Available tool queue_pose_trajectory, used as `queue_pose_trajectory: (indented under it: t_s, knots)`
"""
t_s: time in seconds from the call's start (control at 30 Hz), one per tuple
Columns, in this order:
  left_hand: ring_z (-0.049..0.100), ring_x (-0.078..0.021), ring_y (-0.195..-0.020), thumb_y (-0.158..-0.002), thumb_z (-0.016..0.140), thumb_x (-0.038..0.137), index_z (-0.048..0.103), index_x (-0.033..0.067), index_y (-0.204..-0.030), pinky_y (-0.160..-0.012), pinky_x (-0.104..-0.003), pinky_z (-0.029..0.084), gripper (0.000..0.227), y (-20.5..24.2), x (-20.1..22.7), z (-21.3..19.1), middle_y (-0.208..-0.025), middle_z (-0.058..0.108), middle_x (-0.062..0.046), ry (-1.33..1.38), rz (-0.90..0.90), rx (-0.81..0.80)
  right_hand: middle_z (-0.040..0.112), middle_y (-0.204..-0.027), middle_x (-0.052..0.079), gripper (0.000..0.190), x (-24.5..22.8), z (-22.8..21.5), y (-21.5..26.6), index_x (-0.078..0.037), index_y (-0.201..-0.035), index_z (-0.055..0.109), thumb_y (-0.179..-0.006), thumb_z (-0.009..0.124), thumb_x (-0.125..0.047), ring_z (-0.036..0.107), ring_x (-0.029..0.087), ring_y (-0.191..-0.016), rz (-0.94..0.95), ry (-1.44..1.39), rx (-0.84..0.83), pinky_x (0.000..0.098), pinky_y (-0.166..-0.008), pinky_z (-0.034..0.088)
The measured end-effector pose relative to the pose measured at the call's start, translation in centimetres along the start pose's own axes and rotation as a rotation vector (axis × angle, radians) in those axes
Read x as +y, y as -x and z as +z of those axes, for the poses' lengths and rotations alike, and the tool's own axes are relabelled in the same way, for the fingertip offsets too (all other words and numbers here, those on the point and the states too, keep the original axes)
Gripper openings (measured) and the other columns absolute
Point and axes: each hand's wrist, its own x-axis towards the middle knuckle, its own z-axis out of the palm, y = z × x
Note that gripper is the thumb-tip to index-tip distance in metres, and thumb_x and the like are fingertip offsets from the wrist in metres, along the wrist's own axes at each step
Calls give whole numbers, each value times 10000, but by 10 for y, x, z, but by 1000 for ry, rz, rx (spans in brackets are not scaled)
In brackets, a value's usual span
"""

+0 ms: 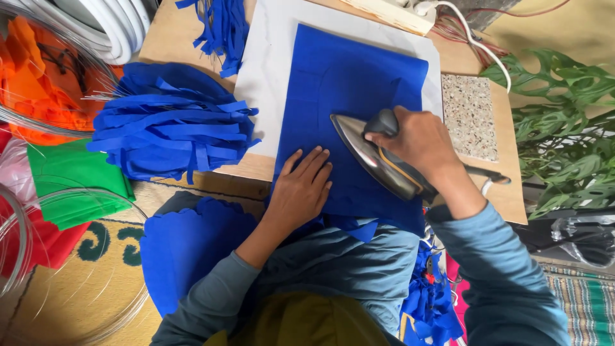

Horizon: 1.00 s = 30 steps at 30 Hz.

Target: The person is ironing blue fabric pieces on a flat board and then stacking them.

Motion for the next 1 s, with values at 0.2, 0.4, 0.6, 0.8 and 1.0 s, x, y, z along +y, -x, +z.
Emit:
queue_pose_trajectory:
  t_s: [0.2, 0.4, 0.6, 0.8, 1.0]
  knots:
    - [524, -253, -1101, -887, 463, 238, 596, 46, -993, -970, -469, 320, 256, -7, 8, -3, -1062, 596, -134, -44, -49, -18, 615, -623, 183, 446, 14, 12, -10, 0, -813, 629, -739, 704, -433, 641, 362, -654, -1, 10, 39, 403, -493, 516]
    - [561, -243, -1023, -863, 478, 270, 609, 77, -876, -932, -472, 331, 233, -12, 11, 4, -948, 622, -110, -72, -88, -30, 617, -658, 221, 456, 31, -4, 12, 27, -850, 631, -741, 692, -411, 634, 406, -714, 170, 10, -43, 457, -530, 516]
    - [447, -321, -1150, -820, 510, 264, 583, 26, -1053, -962, -504, 287, 341, -63, 5, 36, -1169, 516, -171, -132, -164, -98, 624, -672, 185, 430, 42, 11, -3, -8, -849, 645, -742, 698, -421, 640, 374, -720, 234, 15, -12, 428, -525, 523]
    - [105, -332, -1352, -885, 327, 413, 301, -9, -1345, -1074, -539, 5, 625, -65, -3, 70, -1443, 203, -178, -170, -376, -412, 624, -724, 221, 479, 40, 11, -9, 9, -884, 644, -724, 697, -440, 626, 412, -770, 283, -22, -14, 474, -588, 519]
    - [101, -316, -1355, -878, 308, 408, 287, -1, -1351, -1080, -531, -9, 626, -67, -3, 63, -1441, 205, -178, -149, -387, -438, 625, -757, 239, 536, 47, 13, -8, 26, -888, 637, -725, 683, -482, 621, 425, -793, 353, 7, -5, 481, -609, 517]
